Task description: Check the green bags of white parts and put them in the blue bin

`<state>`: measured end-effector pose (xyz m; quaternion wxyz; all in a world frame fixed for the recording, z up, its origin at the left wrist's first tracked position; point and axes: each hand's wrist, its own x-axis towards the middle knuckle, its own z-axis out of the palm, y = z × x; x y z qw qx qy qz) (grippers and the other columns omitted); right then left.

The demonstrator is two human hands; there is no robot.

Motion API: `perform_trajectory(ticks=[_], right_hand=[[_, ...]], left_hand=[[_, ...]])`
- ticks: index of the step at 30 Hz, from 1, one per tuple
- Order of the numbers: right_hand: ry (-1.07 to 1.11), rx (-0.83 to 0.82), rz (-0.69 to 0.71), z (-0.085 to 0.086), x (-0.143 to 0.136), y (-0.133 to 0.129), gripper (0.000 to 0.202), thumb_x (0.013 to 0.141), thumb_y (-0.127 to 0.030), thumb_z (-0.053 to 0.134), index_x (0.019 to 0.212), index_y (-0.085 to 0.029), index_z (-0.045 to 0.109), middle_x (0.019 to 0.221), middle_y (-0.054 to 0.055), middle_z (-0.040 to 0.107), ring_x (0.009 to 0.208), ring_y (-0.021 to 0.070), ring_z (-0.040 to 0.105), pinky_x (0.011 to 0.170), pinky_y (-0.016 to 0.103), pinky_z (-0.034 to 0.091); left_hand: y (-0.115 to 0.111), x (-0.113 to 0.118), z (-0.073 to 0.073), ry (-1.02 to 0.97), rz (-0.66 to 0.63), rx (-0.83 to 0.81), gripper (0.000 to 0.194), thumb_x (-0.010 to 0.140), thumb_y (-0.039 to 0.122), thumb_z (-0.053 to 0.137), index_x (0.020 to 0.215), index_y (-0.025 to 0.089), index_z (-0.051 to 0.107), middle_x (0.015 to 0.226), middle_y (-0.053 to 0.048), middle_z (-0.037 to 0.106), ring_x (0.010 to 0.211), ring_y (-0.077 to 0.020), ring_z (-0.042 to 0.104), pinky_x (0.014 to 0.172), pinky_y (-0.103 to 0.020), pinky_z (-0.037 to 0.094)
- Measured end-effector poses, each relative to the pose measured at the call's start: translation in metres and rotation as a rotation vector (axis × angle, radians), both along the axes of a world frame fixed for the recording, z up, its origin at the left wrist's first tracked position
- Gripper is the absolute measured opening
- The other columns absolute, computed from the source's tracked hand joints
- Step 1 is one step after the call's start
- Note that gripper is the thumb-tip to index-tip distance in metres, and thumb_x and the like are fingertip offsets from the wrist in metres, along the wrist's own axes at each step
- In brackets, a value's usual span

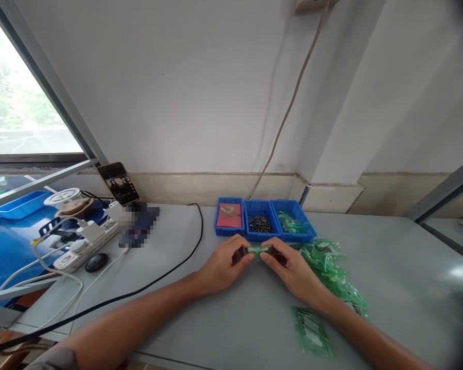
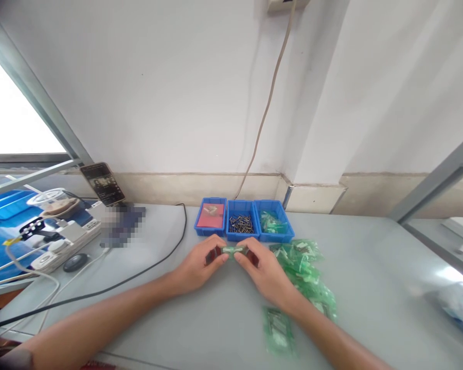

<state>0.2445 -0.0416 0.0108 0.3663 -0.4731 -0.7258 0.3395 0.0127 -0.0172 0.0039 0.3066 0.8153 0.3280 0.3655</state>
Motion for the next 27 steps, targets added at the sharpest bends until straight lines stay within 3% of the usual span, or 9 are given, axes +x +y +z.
perform_trajectory(ticks=[3,9,13,16,19,22,27], right_hand=[[0.035,-0.023,0.004,0.0021,-0.0006,-0.0007,0.021,0.106,-0.045,0.056,0.117,-0.028,0.062,0.100,0.002,0.066,0.083,0.0210,0.058,0.077,0.034,0.049],[0.149,-0.030,-0.046,0.0008,-0.0012,0.0006,0.029,0.104,-0.046,0.058,0.127,-0.029,0.053,0.083,-0.001,0.056,0.079,0.0214,0.057,0.072,0.034,0.050],[0.204,-0.031,-0.035,0.0031,-0.0015,0.0006,0.029,0.105,-0.045,0.058,0.128,-0.029,0.050,0.079,-0.003,0.053,0.074,0.0196,0.054,0.068,0.032,0.047],[0.199,-0.034,-0.053,0.0045,-0.0013,0.0001,0.024,0.104,-0.047,0.060,0.116,-0.028,0.054,0.078,-0.003,0.052,0.071,0.0183,0.051,0.064,0.030,0.044],[0.129,-0.030,-0.050,0.0036,-0.0008,-0.0002,0.025,0.104,-0.051,0.058,0.099,-0.026,0.058,0.077,-0.003,0.053,0.069,0.0173,0.049,0.064,0.030,0.042],[0.114,-0.050,-0.024,0.0015,-0.0002,0.0000,0.030,0.105,-0.055,0.053,0.105,-0.026,0.061,0.080,-0.001,0.060,0.071,0.0185,0.054,0.065,0.031,0.044],[0.066,-0.025,-0.048,-0.0005,-0.0001,0.0006,0.027,0.099,-0.052,0.065,0.109,-0.026,0.062,0.078,-0.002,0.058,0.074,0.0196,0.055,0.068,0.032,0.046]], left_hand=[[0.0001,0.0002,-0.0026,0.006,0.020,-0.026,0.019,0.107,0.037,0.055,0.107,0.019,0.063,0.099,-0.005,0.064,0.085,-0.0175,0.058,0.078,-0.030,0.047],[-0.0026,0.0004,-0.0042,-0.073,0.039,-0.082,0.036,0.106,0.031,0.056,0.141,0.024,0.051,0.110,-0.006,0.064,0.091,-0.0178,0.062,0.080,-0.030,0.052],[-0.0028,0.0000,-0.0036,-0.035,-0.011,-0.001,0.031,0.104,0.020,0.051,0.134,0.024,0.058,0.111,-0.006,0.062,0.091,-0.0169,0.060,0.080,-0.030,0.052],[-0.0019,-0.0003,-0.0038,-0.037,-0.007,0.014,0.037,0.099,0.016,0.057,0.135,0.024,0.058,0.113,-0.006,0.061,0.090,-0.0167,0.059,0.079,-0.029,0.052],[-0.0012,-0.0007,-0.0021,-0.031,0.000,0.002,0.030,0.099,0.022,0.063,0.129,0.024,0.061,0.116,-0.006,0.062,0.093,-0.0170,0.060,0.080,-0.029,0.052],[-0.0008,-0.0010,0.0001,-0.012,0.007,-0.014,0.015,0.106,0.032,0.058,0.111,0.020,0.064,0.108,-0.006,0.063,0.091,-0.0170,0.059,0.077,-0.028,0.049],[0.0004,-0.0011,-0.0012,0.043,0.055,-0.004,0.029,0.111,0.037,0.048,0.091,0.018,0.057,0.087,-0.001,0.057,0.080,-0.0161,0.052,0.074,-0.028,0.042]])
